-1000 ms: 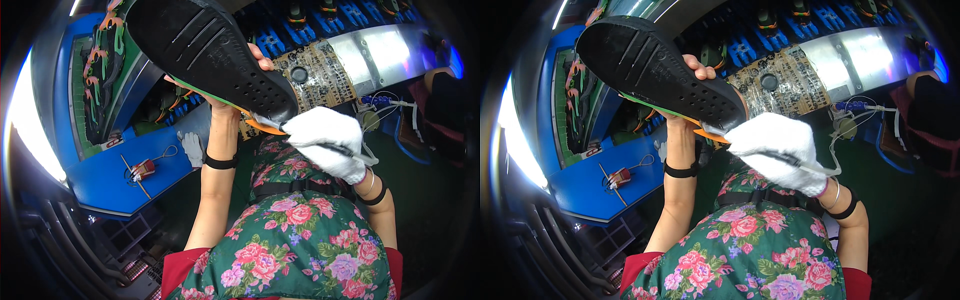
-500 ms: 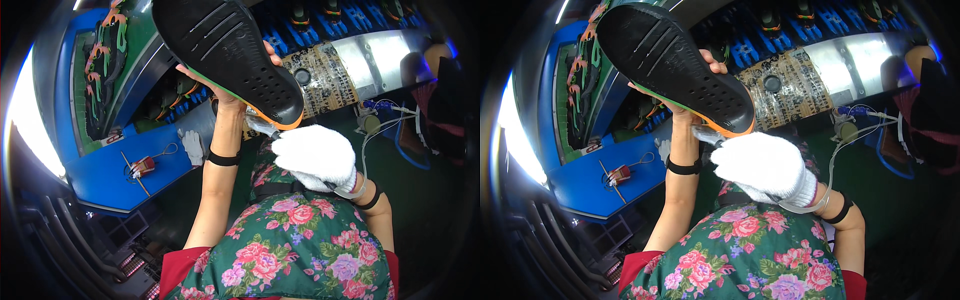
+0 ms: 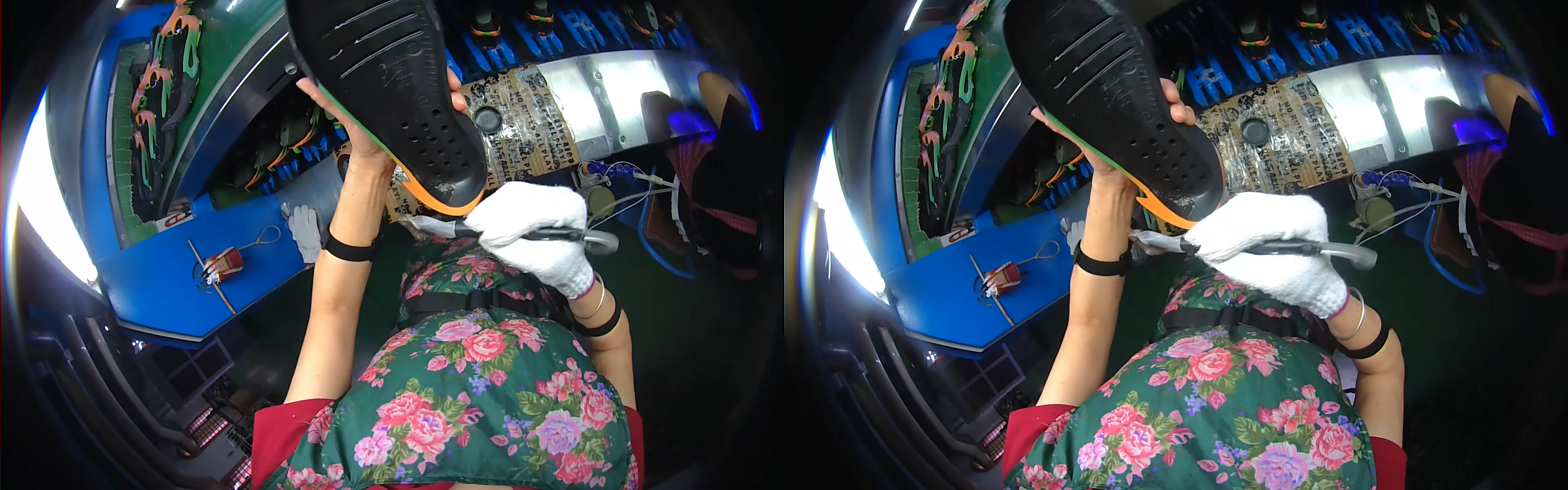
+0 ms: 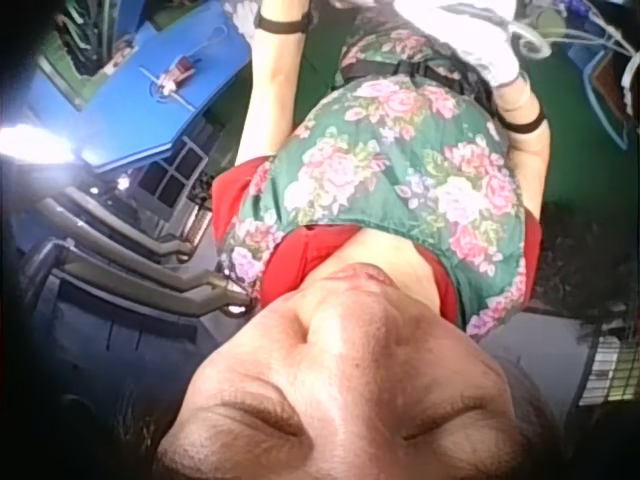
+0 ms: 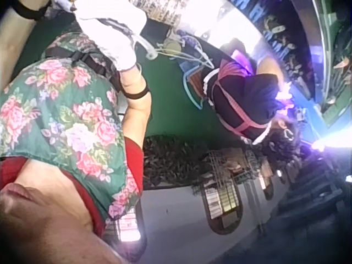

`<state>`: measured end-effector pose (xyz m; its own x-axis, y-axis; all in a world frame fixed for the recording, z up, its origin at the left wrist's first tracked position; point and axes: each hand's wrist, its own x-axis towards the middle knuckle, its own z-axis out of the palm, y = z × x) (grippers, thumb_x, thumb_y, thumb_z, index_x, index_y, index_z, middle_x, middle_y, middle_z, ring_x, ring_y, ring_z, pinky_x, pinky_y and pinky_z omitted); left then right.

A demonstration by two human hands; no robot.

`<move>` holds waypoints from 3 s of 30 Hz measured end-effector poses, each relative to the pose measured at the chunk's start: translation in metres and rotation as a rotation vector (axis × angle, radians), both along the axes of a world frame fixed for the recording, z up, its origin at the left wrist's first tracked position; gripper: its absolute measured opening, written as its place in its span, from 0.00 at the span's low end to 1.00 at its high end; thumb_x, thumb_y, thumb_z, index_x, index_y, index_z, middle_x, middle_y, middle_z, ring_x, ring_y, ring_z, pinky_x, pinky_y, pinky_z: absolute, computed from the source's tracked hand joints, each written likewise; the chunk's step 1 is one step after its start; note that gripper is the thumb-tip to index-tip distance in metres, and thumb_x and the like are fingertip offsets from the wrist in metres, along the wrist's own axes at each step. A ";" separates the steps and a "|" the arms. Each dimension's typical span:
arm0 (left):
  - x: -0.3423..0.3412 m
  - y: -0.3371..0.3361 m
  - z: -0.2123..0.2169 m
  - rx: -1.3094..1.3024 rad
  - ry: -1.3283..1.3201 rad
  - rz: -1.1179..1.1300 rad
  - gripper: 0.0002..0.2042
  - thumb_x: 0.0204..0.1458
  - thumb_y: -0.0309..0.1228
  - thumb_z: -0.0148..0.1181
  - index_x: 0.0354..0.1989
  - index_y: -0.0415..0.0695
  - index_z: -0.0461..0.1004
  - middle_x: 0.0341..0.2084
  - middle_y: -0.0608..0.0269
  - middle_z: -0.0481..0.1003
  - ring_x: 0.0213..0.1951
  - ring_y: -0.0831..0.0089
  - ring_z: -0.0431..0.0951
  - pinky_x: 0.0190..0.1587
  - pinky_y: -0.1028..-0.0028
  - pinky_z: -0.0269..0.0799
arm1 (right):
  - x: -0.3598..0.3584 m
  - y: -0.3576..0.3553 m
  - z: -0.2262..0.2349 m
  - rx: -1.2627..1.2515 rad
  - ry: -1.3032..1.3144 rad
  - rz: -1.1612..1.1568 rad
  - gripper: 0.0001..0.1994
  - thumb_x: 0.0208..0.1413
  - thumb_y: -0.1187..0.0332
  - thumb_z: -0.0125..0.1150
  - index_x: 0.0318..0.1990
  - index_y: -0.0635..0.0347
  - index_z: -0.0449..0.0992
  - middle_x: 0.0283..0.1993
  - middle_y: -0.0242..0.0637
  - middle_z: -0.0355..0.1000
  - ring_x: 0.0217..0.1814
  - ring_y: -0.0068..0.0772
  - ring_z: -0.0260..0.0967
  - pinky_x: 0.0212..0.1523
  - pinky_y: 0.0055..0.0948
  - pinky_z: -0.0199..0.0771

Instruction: Applying glue to the bottom of shoe soles using a brush.

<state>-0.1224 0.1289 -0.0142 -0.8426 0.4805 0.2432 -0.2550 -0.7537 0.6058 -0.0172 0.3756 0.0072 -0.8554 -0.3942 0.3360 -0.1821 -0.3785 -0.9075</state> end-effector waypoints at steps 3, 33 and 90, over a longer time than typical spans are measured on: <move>0.002 0.005 0.009 -0.098 -0.099 0.012 0.67 0.35 0.91 0.33 0.70 0.41 0.64 0.48 0.37 0.78 0.43 0.51 0.83 0.50 0.53 0.81 | -0.005 0.003 0.002 0.110 0.198 -0.078 0.10 0.46 0.79 0.74 0.38 0.58 0.87 0.40 0.42 0.85 0.43 0.41 0.84 0.45 0.34 0.83; 0.080 0.019 -0.009 -0.329 -0.780 0.088 0.31 0.70 0.56 0.42 0.61 0.38 0.74 0.53 0.47 0.80 0.50 0.56 0.84 0.58 0.53 0.79 | -0.045 0.017 0.025 0.330 0.206 -0.253 0.09 0.49 0.80 0.73 0.39 0.60 0.88 0.42 0.42 0.85 0.44 0.36 0.84 0.47 0.32 0.82; 0.117 0.042 -0.035 0.072 -0.703 0.164 0.45 0.61 0.72 0.41 0.74 0.47 0.61 0.68 0.51 0.69 0.68 0.53 0.71 0.72 0.49 0.64 | -0.038 -0.018 0.045 0.521 0.715 -0.346 0.16 0.48 0.77 0.74 0.46 0.53 0.87 0.49 0.41 0.84 0.53 0.42 0.82 0.52 0.38 0.81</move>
<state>-0.0057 0.1705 -0.0493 -0.8713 0.3381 -0.3557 -0.4462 -0.8475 0.2875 -0.0557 0.3576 0.0519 -0.6126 -0.4054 0.6786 -0.7859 0.2210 -0.5775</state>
